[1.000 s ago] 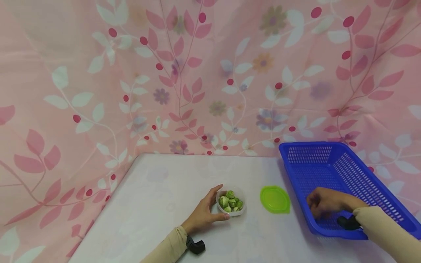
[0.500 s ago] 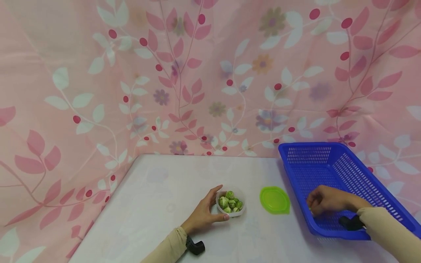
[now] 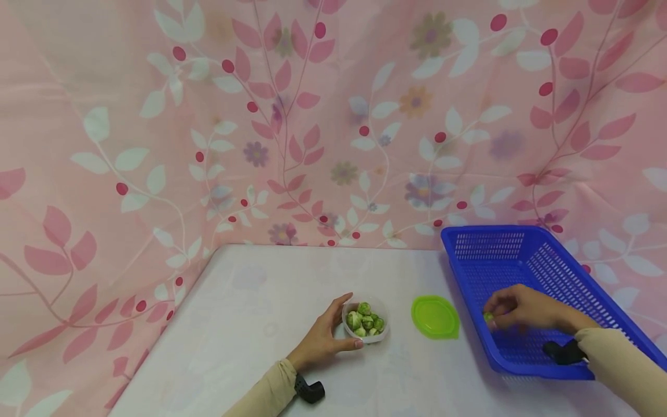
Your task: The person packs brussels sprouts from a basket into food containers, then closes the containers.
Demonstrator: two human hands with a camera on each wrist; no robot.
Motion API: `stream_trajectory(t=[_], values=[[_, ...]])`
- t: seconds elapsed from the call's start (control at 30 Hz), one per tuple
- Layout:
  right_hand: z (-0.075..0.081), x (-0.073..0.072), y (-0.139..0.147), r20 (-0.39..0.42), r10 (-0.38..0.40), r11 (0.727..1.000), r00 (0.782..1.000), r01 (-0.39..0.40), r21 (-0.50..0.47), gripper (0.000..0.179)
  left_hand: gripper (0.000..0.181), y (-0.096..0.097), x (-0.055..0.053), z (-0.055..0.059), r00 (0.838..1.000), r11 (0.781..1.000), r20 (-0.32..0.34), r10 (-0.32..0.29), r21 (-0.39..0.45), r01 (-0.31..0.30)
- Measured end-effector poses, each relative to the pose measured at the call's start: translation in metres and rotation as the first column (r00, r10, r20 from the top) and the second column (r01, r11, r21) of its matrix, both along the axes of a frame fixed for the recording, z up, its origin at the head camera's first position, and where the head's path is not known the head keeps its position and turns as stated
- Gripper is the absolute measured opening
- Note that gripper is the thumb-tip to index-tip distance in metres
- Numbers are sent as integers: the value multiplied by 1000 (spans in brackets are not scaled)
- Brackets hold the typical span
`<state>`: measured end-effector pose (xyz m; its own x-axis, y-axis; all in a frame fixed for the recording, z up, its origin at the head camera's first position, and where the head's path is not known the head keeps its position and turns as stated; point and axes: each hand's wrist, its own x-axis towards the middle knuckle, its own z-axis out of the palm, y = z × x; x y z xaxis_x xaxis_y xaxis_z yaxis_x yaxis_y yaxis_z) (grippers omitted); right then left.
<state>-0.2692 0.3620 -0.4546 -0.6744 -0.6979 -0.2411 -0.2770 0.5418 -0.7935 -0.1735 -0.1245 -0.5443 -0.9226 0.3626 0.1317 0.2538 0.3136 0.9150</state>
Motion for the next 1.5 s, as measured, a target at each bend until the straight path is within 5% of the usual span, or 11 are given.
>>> stream_trajectory(t=[0.17,0.37,0.63,1.03,1.5], values=[[12,3,-1,-75,-142,990,987,140,-27,31,103,1,0,1,1000,1000,5,-1,-6,1],[25,8,-6,-100,-346,938,933,340,-74,44,103,2,0,4,1000,1000,-1,3,-11,-3],[32,15,-17,-117,-457,884,882,436,-168,45,104,2,1,5,1000,1000,-5,-2,-13,2],[44,32,-51,12,-458,829,889,432,-354,32,103,1,1,4,1000,1000,1,4,-14,-4],[45,51,-103,87,-355,829,931,356,-431,34,103,0,0,0,1000,1000,5,7,-7,-7]])
